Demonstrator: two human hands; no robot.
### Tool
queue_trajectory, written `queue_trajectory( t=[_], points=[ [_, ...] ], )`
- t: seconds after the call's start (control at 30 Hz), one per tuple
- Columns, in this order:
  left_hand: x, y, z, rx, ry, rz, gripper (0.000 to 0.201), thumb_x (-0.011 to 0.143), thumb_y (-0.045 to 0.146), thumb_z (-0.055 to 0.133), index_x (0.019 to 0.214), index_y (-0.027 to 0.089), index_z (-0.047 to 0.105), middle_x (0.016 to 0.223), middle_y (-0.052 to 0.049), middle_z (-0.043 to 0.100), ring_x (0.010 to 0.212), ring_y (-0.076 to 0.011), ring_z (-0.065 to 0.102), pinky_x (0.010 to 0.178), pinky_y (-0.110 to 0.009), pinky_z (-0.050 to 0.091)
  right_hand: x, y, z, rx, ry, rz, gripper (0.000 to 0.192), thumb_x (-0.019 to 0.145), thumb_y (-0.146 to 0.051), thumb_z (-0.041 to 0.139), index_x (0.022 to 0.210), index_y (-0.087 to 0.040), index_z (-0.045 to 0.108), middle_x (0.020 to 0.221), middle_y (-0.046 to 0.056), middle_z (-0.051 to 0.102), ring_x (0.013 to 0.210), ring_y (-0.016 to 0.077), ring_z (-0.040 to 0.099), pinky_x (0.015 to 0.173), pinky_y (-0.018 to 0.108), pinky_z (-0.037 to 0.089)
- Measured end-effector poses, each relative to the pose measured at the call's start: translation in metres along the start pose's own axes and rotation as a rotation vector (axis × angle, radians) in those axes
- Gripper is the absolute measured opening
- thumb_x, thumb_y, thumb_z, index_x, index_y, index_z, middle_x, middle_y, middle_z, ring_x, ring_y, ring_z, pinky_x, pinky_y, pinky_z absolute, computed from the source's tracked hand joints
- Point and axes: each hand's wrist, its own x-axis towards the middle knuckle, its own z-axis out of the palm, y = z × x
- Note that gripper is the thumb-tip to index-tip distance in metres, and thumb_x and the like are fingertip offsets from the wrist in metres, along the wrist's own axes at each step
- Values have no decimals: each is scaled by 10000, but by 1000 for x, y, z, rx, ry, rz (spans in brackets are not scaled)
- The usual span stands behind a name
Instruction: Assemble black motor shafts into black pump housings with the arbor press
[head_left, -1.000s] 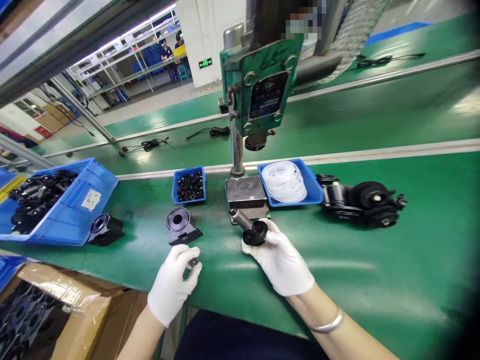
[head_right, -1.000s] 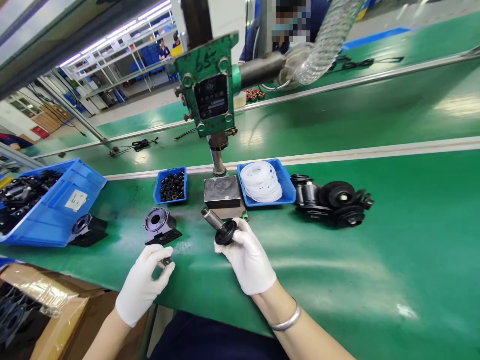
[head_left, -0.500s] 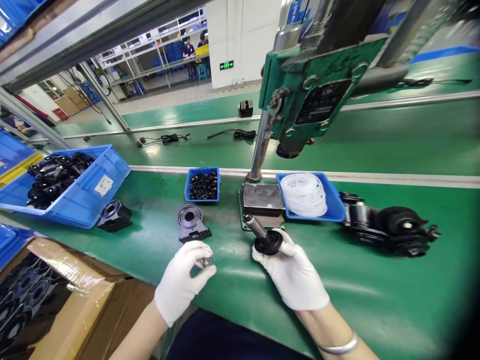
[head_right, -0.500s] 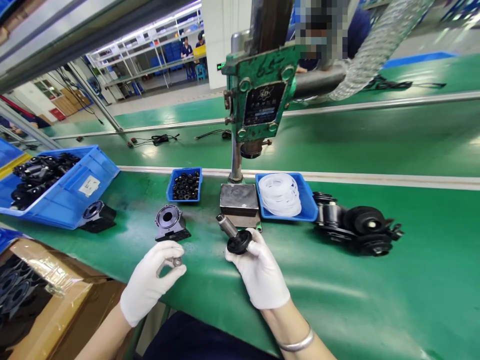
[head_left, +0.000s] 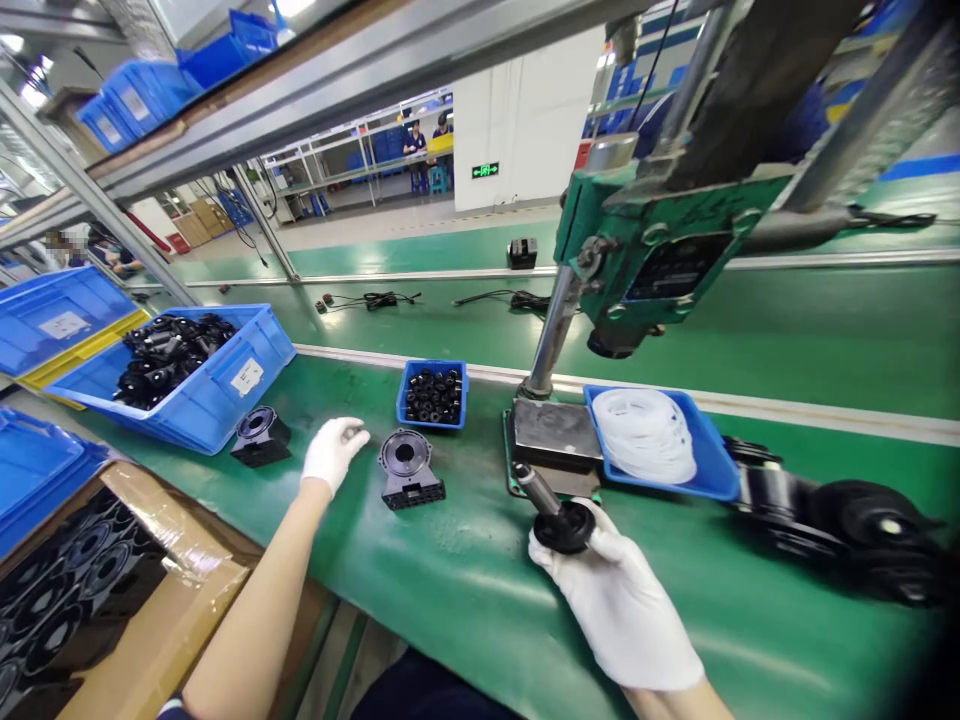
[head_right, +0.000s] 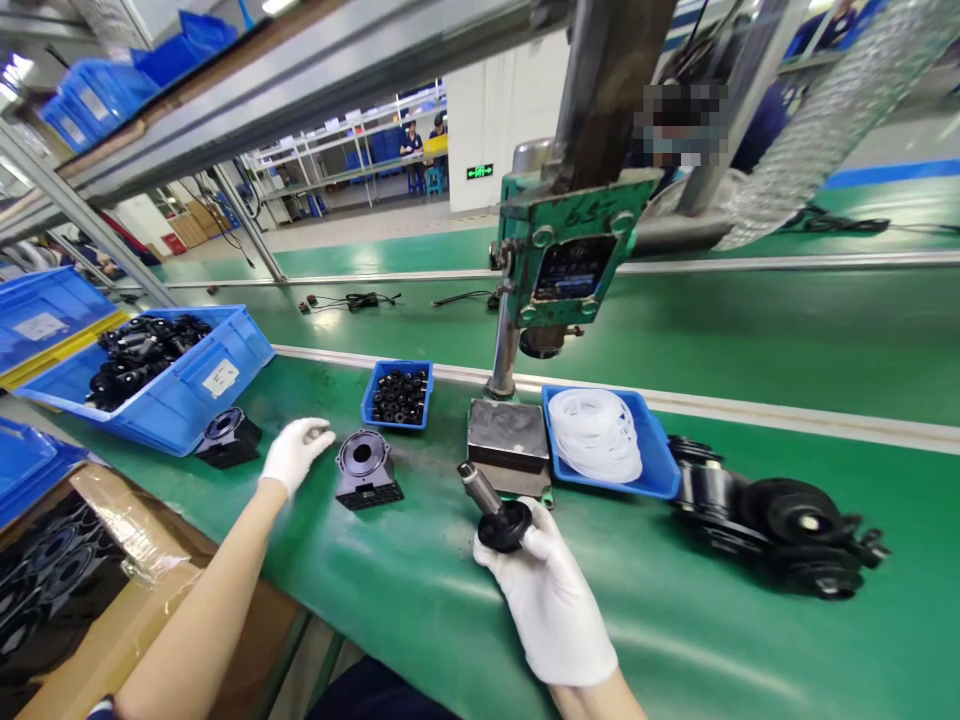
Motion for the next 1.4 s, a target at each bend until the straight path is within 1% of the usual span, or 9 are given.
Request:
queue_trajectory(
  t=[0.2, 0.37, 0.5, 0.63, 0.8, 0.97, 1.07, 1.27, 1.4],
  points=[
    [-2, -5, 11, -29, -42, 53, 369, 777, 366, 672, 1105, 196, 677, 936, -55, 641, 829, -224, 624, 886, -422, 503, 2, 0, -2, -38, -43, -39, 381, 582, -319, 845, 901, -258, 646, 841, -12, 587, 697, 186, 591, 591, 348, 513],
    [-45, 21, 24, -205, -213, 131, 458, 963, 463, 406, 1332, 219, 522, 1342, -91, 577, 1237, -234, 553, 1107, -432, 395, -10, 3, 4, -209, -205, -185, 308, 713, -375, 784, 909, -246, 585, 806, -11, 564, 594, 147, 549, 531, 296, 451],
    [-90, 27, 47, -469, -284, 19, 502, 1003, 460, 307, 1450, 243, 380, 1527, -81, 409, 1433, -231, 347, 1211, -448, 244, -16, 4, 7, -340, -257, -317, 327, 755, -425, 760, 839, -226, 515, 777, -18, 524, 581, 130, 497, 506, 277, 448],
    [-104, 19, 52, -724, -471, 16, 600, 951, 447, 429, 1500, 253, 282, 1547, -112, 379, 1424, -270, 369, 1162, -470, 343, -17, 2, 8, -270, -278, -363, 344, 744, -412, 758, 854, -233, 485, 836, -24, 517, 569, 119, 502, 496, 272, 441],
    [-87, 28, 63, -388, -701, 173, 1029, 697, 306, 744, 1537, 213, 158, 1486, -164, 449, 1389, -343, 404, 1170, -557, 271, -19, 3, 10, -109, -413, -253, 321, 747, -393, 721, 859, -231, 468, 853, -13, 561, 528, 116, 506, 481, 260, 371],
    [-86, 60, 80, -450, -686, 260, 821, 593, 249, 824, 1325, 179, 459, 1315, -155, 587, 1235, -349, 560, 1089, -498, 410, -18, 8, 8, -48, -496, -245, 269, 764, -370, 690, 870, -222, 491, 878, 3, 596, 523, 119, 520, 476, 259, 368],
    [-95, 69, 79, -594, -621, 266, 800, 599, 249, 848, 1293, 192, 456, 1333, -153, 554, 1234, -349, 553, 1087, -499, 401, -18, 9, 7, 34, -543, -226, 244, 769, -349, 664, 919, -223, 517, 883, 6, 603, 515, 120, 523, 456, 252, 367],
    [-115, 72, 66, -962, -670, -21, 866, 567, 262, 910, 1316, 245, 475, 1348, -110, 555, 1254, -329, 531, 1079, -437, 412, -21, 3, 5, 111, -547, -153, 240, 748, -336, 639, 922, -238, 507, 879, 11, 622, 527, 133, 534, 460, 246, 355],
    [-126, 71, 68, -1250, -548, -118, 829, 516, 429, 927, 1245, 259, 570, 1286, -71, 594, 1204, -301, 554, 1006, -354, 469, -26, 1, 8, 88, -535, -134, 270, 730, -353, 656, 917, -238, 499, 938, 18, 624, 537, 134, 549, 465, 252, 366]
  ],
)
